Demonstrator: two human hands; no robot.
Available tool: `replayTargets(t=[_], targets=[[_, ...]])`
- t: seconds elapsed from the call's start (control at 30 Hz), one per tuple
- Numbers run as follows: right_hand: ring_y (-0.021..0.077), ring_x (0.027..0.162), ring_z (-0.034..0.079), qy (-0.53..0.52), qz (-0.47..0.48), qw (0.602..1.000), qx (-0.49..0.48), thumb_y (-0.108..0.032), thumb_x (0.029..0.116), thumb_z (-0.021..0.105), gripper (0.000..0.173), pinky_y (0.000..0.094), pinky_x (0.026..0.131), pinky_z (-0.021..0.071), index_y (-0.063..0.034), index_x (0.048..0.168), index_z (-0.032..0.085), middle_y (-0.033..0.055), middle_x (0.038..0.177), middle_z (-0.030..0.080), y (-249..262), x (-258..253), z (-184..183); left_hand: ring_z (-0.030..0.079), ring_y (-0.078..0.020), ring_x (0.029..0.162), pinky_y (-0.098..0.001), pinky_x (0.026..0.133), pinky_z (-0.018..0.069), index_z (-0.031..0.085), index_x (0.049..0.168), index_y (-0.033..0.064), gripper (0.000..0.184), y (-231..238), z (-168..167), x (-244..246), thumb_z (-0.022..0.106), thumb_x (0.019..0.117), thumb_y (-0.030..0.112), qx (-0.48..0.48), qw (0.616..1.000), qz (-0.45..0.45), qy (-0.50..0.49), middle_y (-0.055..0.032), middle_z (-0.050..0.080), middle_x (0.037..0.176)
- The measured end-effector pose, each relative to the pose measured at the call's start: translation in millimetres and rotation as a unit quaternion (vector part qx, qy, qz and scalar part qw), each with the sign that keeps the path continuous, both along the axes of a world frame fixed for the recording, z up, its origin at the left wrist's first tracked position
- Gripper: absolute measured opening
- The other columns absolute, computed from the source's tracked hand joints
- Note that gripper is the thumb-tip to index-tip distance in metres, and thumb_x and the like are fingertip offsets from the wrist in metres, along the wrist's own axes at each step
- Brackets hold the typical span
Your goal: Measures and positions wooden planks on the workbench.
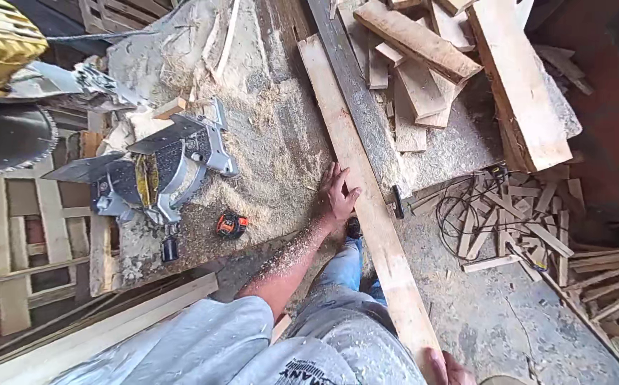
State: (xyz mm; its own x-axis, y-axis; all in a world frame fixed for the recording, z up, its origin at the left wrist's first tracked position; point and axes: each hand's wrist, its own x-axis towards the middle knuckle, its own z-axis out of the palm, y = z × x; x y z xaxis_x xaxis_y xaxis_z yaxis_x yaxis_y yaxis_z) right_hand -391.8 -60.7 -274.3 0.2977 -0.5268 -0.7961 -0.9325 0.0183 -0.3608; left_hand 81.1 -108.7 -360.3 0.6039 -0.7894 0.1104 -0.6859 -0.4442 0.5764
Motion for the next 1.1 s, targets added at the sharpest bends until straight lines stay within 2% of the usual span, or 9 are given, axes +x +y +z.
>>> replayTargets(t=[0.2,0.43,0.57,0.7,0.77,0.83,0.93,1.0,1.1], targets=[[0.0306,0.07,0.069,-0.01,-0.014,1.0,-0.008,-0.081,0.0921,0.033,0.081,0.0576,0.062,0.0537,-0.0102,0.085,0.071,0.0101,0.07,0.067,-38.8,76.5,-16.7,0.04,-0.0364,0.149,-0.0483,0.126,0.0296,0.062,0.141,0.0049,0.076,-1.6,-4.1,-0.1,0.058,0.0934,0.064,-0.009,1.0,0.002,-0.001,-0.0273,0.049,0.152],[0.033,0.083,0.07,-0.042,0.008,0.999,0.025,-0.075,0.0982,0.033,0.076,0.0584,0.073,0.055,-0.0074,0.092,0.069,0.0138,0.083,0.069,-89.0,160.3,-20.7,0.039,-0.0425,0.148,-0.0522,0.125,0.0276,0.061,0.14,0.0036,0.08,-2.1,-8.2,-1.1,0.058,0.0918,0.067,-0.023,1.0,-0.004,-0.01,-0.0315,0.046,0.152],[0.0363,0.093,0.07,-0.072,0.025,0.996,0.038,-0.071,0.1012,0.032,0.076,0.0609,0.079,0.0547,-0.0039,0.098,0.069,0.0187,0.095,0.07,-117.1,207.1,-20.7,0.035,-0.0415,0.151,-0.0519,0.126,0.0252,0.056,0.146,0.0037,0.087,-2.7,-0.5,0.8,0.057,0.0907,0.07,0.002,1.0,-0.003,-0.005,-0.03,0.043,0.156],[0.0358,0.097,0.071,-0.061,0.022,0.996,-0.061,-0.072,0.1011,0.028,0.078,0.0607,0.078,0.0555,-0.0056,0.102,0.069,0.0179,0.099,0.071,-107.1,199.9,-23.9,0.029,-0.0395,0.154,-0.0526,0.126,0.0238,0.048,0.154,0.01,0.09,-4.9,4.6,-14.7,0.052,0.0907,0.075,0.069,0.998,-0.005,-0.001,-0.027,0.035,0.161],[0.0349,0.11,0.069,-0.099,0.039,0.966,-0.237,-0.061,0.1034,0.041,0.065,0.0556,0.09,0.0562,-0.0054,0.121,0.07,0.018,0.117,0.071,-79.7,191.7,-22.4,0.028,-0.0366,0.155,-0.0529,0.126,0.0243,0.047,0.155,0.0147,0.091,-4.0,3.4,-8.8,0.051,0.0898,0.078,0.074,0.997,0.01,-0.008,-0.0238,0.034,0.163],[0.0394,0.131,0.058,-0.226,0.068,0.9,-0.365,-0.053,0.1016,0.052,0.061,0.0561,0.11,0.0467,-0.0013,0.131,0.066,0.0231,0.137,0.063,-44.1,169.6,-36.2,0.03,-0.0345,0.154,-0.0526,0.126,0.0251,0.049,0.153,0.0175,0.089,-2.6,1.7,-3.8,0.05,0.0891,0.079,0.064,0.998,0.016,-0.017,-0.0214,0.038,0.162],[0.0371,0.14,0.051,-0.377,0.156,0.81,-0.421,-0.05,0.1058,0.046,0.048,0.0569,0.119,0.0363,-0.0111,0.123,0.068,0.0169,0.139,0.064,-9.2,149.6,-69.4,0.03,-0.0329,0.154,-0.0516,0.127,0.0223,0.049,0.154,0.0179,0.089,-2.6,-1.6,-2.6,0.048,0.0899,0.08,0.063,0.998,0.008,-0.019,-0.0205,0.039,0.162],[0.0351,0.14,0.052,-0.403,0.19,0.78,-0.438,-0.053,0.1074,0.038,0.05,0.0539,0.119,0.0374,-0.0158,0.12,0.068,0.0143,0.138,0.065,-9.7,157.9,-78.0,0.032,-0.0328,0.154,-0.0506,0.127,0.0218,0.05,0.153,0.0164,0.089,-3.3,-1.4,-2.0,0.047,0.0902,0.079,0.066,0.998,0.001,-0.022,-0.0217,0.04,0.16],[0.0324,0.132,0.06,-0.418,0.164,0.76,-0.47,-0.062,0.106,0.025,0.065,0.0499,0.114,0.045,-0.0162,0.113,0.07,0.0121,0.129,0.071,-17.7,176.6,-84.0,0.031,-0.0317,0.154,-0.05,0.128,0.022,0.051,0.153,0.0168,0.088,-3.7,0.1,-0.2,0.048,0.09,0.079,0.075,0.997,0.003,-0.023,-0.0215,0.041,0.16]])
